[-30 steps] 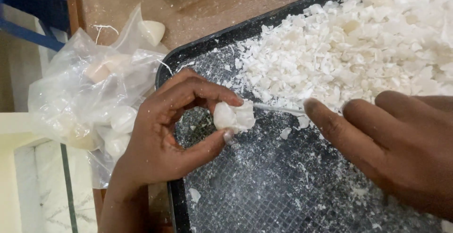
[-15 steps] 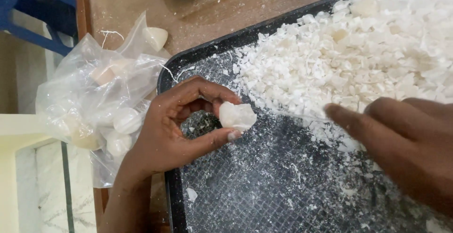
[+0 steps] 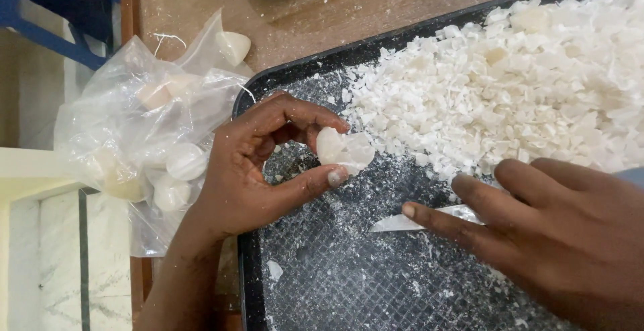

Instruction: The person is scraping and cutting small pieces of white wax into flakes on a tray using a knife.

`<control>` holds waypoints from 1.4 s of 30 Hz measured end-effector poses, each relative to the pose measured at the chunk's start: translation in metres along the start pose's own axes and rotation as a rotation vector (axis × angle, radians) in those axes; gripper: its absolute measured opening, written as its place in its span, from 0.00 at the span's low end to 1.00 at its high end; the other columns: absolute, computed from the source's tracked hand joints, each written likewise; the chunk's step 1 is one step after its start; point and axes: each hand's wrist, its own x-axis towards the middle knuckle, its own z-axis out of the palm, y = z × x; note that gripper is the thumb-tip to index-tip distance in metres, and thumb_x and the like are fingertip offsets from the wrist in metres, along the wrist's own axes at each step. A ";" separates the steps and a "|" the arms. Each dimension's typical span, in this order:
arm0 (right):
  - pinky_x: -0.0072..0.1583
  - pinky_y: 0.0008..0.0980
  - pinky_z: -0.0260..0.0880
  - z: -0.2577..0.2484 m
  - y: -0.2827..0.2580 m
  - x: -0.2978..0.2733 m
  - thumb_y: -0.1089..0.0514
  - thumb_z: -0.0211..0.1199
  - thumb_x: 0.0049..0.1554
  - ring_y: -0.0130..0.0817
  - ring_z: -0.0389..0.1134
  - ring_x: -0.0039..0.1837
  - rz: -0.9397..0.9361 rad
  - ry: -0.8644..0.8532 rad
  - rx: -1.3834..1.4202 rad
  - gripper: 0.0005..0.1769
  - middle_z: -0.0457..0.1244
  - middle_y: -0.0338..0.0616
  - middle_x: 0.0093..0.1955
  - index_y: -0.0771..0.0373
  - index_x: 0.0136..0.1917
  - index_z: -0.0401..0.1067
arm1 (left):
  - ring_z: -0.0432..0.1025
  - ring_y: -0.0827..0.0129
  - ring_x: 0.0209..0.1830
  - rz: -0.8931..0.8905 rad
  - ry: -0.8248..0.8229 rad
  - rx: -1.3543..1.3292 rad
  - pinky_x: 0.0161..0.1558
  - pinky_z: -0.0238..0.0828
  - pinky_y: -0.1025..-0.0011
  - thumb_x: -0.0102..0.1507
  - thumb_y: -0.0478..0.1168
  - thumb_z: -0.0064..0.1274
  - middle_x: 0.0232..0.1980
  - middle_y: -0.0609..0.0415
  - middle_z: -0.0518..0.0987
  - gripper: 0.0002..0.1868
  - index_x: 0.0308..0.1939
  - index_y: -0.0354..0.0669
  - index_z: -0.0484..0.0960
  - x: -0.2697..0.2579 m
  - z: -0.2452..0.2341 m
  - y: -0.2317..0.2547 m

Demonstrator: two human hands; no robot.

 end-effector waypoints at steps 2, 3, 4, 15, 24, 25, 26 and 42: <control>0.48 0.41 0.74 0.001 -0.002 0.004 0.47 0.46 0.61 0.41 0.65 0.49 0.059 -0.052 0.024 0.37 0.60 0.54 0.65 0.43 0.83 0.47 | 0.75 0.73 0.49 -0.001 0.003 -0.002 0.54 0.80 0.73 0.61 0.38 0.70 0.51 0.53 0.81 0.20 0.55 0.39 0.84 0.000 0.000 0.001; 0.50 0.40 0.74 0.002 0.000 0.004 0.48 0.46 0.61 0.40 0.65 0.51 0.015 0.002 0.000 0.37 0.59 0.53 0.65 0.46 0.83 0.49 | 0.75 0.73 0.49 -0.005 0.000 -0.004 0.53 0.79 0.73 0.61 0.38 0.70 0.51 0.53 0.81 0.20 0.55 0.39 0.84 0.000 0.000 0.001; 0.52 0.39 0.74 0.004 0.000 0.005 0.49 0.46 0.60 0.39 0.65 0.53 -0.028 0.056 -0.021 0.38 0.59 0.52 0.65 0.50 0.83 0.50 | 0.75 0.73 0.49 -0.010 -0.006 -0.008 0.53 0.79 0.73 0.61 0.38 0.70 0.51 0.53 0.82 0.20 0.55 0.39 0.84 0.001 0.001 0.002; 0.51 0.36 0.77 0.002 0.021 -0.003 0.58 0.55 0.56 0.37 0.69 0.53 0.214 0.001 0.024 0.40 0.60 0.58 0.71 0.55 0.80 0.51 | 0.76 0.77 0.42 0.023 -0.063 0.037 0.49 0.79 0.74 0.59 0.42 0.71 0.46 0.56 0.83 0.20 0.53 0.44 0.86 0.002 0.001 -0.005; 0.44 0.33 0.78 -0.013 0.011 -0.006 0.58 0.58 0.56 0.33 0.75 0.44 0.411 0.320 0.411 0.30 0.72 0.48 0.47 0.52 0.73 0.67 | 0.74 0.74 0.42 -0.001 -0.142 0.228 0.45 0.77 0.70 0.56 0.45 0.72 0.44 0.58 0.83 0.18 0.49 0.50 0.89 0.005 0.007 -0.008; 0.42 0.30 0.79 -0.009 0.010 -0.009 0.57 0.60 0.57 0.30 0.76 0.41 0.458 0.247 0.499 0.30 0.72 0.43 0.44 0.47 0.73 0.66 | 0.73 0.71 0.45 0.047 -0.142 0.269 0.47 0.77 0.69 0.56 0.44 0.72 0.45 0.55 0.81 0.17 0.49 0.49 0.89 0.007 0.008 -0.008; 0.42 0.30 0.79 -0.004 0.011 -0.011 0.57 0.60 0.57 0.30 0.76 0.41 0.461 0.248 0.502 0.30 0.72 0.43 0.44 0.47 0.73 0.66 | 0.73 0.71 0.45 0.047 -0.145 0.269 0.47 0.77 0.69 0.56 0.44 0.72 0.45 0.55 0.81 0.17 0.49 0.49 0.89 0.007 0.009 -0.008; 0.41 0.28 0.76 0.015 0.003 -0.019 0.53 0.63 0.58 0.22 0.70 0.39 0.353 -0.101 0.508 0.42 0.69 0.32 0.38 0.39 0.82 0.55 | 0.78 0.73 0.49 -0.021 -0.197 0.209 0.49 0.81 0.75 0.60 0.41 0.67 0.50 0.58 0.83 0.19 0.55 0.53 0.87 0.005 0.016 0.000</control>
